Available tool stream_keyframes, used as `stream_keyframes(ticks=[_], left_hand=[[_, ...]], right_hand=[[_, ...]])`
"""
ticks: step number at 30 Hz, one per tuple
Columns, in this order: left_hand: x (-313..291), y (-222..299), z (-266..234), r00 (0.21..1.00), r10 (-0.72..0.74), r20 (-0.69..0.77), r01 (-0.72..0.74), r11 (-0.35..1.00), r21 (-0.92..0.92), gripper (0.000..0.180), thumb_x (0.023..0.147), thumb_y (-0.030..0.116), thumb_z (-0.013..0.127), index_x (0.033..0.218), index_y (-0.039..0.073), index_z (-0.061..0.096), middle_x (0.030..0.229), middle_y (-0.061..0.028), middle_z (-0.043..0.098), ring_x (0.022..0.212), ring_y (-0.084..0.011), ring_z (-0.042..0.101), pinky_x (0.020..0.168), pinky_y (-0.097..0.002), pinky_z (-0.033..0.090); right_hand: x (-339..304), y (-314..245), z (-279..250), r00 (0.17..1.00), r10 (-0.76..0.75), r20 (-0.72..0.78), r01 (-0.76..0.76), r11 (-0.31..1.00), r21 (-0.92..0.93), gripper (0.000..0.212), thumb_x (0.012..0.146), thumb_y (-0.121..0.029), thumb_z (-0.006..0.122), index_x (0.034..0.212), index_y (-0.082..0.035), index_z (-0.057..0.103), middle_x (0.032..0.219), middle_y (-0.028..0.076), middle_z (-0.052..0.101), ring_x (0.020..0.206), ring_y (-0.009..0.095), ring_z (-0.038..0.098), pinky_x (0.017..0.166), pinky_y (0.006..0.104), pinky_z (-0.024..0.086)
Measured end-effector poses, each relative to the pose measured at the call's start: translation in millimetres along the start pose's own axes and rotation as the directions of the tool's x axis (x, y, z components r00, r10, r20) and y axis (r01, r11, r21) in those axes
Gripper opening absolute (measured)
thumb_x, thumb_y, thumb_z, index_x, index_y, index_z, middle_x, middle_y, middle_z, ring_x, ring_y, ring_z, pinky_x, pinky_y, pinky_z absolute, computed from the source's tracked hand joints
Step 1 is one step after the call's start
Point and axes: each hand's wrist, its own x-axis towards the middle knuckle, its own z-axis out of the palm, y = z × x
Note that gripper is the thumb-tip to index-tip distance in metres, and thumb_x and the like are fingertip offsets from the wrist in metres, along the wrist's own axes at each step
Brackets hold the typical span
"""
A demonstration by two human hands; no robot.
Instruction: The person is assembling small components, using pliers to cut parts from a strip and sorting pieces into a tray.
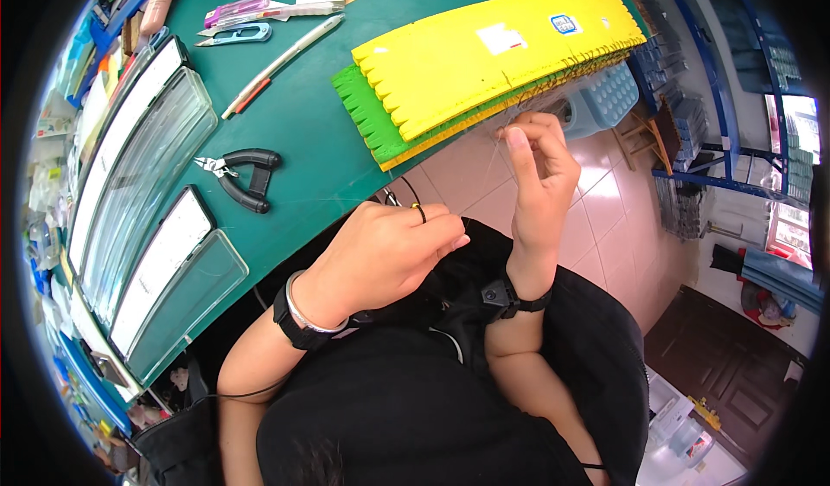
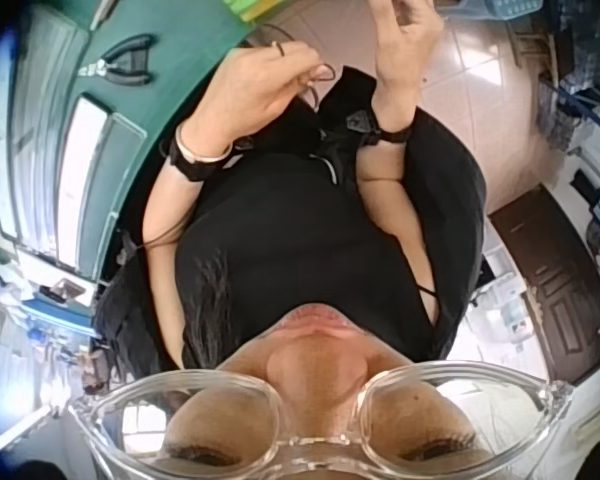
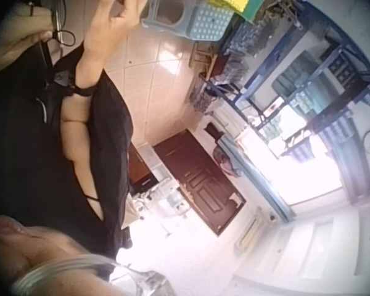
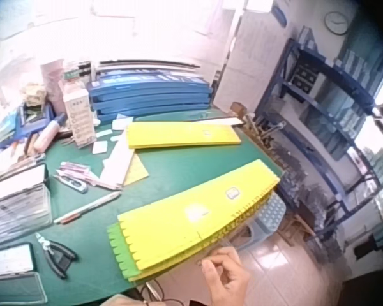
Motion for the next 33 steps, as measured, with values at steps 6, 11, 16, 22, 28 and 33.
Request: stream_keyframes(ticks=[6, 11, 16, 22, 28, 33], left_hand=[[1, 0, 0, 1.0, -0.003, -0.005, 0.003, 1.0, -0.015, 0.011, 0.084, 0.002, 0.072, 0.092, 0.006, 0.066, 0.08, -0.0059, 0.066, 0.064, -0.0275, 0.066, 0.054, -0.0354, 0.051], [1, 2, 4, 0.999, -0.01, -0.048, 0.012, 0.999, 0.044, 0.008, 0.088, 0.003, 0.071, 0.091, 0.005, 0.064, 0.08, -0.0068, 0.067, 0.062, -0.0278, 0.065, 0.053, -0.0356, 0.05], [4, 5, 5, 0.996, -0.011, -0.087, 0.017, 0.997, 0.072, 0.009, 0.091, 0.004, 0.07, 0.089, 0.004, 0.061, 0.08, -0.0079, 0.067, 0.061, -0.0284, 0.065, 0.052, -0.0359, 0.049], [4, 5, 8, 0.991, -0.057, -0.12, 0.069, 0.993, 0.097, 0.009, 0.092, 0.005, 0.07, 0.09, 0.004, 0.062, 0.08, -0.0089, 0.067, 0.063, -0.0293, 0.065, 0.053, -0.0372, 0.049], [11, 9, 7, 0.983, -0.079, -0.165, 0.094, 0.992, 0.086, 0.008, 0.093, 0.005, 0.069, 0.09, 0.003, 0.062, 0.081, -0.0095, 0.067, 0.065, -0.0306, 0.066, 0.055, -0.0375, 0.049], [15, 7, 7, 0.97, -0.085, -0.229, 0.103, 0.992, 0.068, 0.008, 0.093, 0.004, 0.07, 0.09, 0.002, 0.063, 0.079, -0.0098, 0.067, 0.065, -0.0299, 0.066, 0.055, -0.0371, 0.049]], right_hand=[[4, 2, 6, 0.998, 0.058, -0.013, -0.057, 0.995, 0.085, 0.01, 0.092, -0.004, 0.074, 0.091, 0.005, 0.072, 0.09, 0.005, 0.061, 0.084, 0.012, 0.055, 0.079, 0.0269, 0.043], [-1, 5, -2, 0.995, 0.084, -0.05, -0.079, 0.992, 0.102, 0.012, 0.094, -0.006, 0.074, 0.088, 0.005, 0.071, 0.092, 0.004, 0.06, 0.084, 0.012, 0.056, 0.079, 0.0262, 0.043], [-5, 8, -7, 0.99, 0.117, -0.076, -0.097, 0.969, 0.229, 0.014, 0.097, -0.006, 0.072, 0.087, 0.004, 0.069, 0.095, 0.004, 0.06, 0.088, 0.012, 0.057, 0.081, 0.0252, 0.044], [-11, 6, -6, 0.981, 0.136, -0.137, -0.105, 0.972, 0.211, 0.011, 0.098, -0.005, 0.07, 0.09, 0.003, 0.068, 0.096, 0.004, 0.061, 0.089, 0.012, 0.057, 0.082, 0.0254, 0.044], [-16, 6, -4, 0.975, -0.024, -0.223, 0.005, 0.996, -0.086, 0.012, 0.098, -0.005, 0.069, 0.091, 0.003, 0.067, 0.096, 0.006, 0.061, 0.089, 0.013, 0.055, 0.081, 0.0267, 0.043], [-16, 7, -1, 0.965, -0.074, -0.25, 0.054, 0.995, -0.086, 0.009, 0.099, -0.005, 0.067, 0.094, 0.003, 0.066, 0.096, 0.007, 0.062, 0.089, 0.014, 0.055, 0.082, 0.0272, 0.044]])
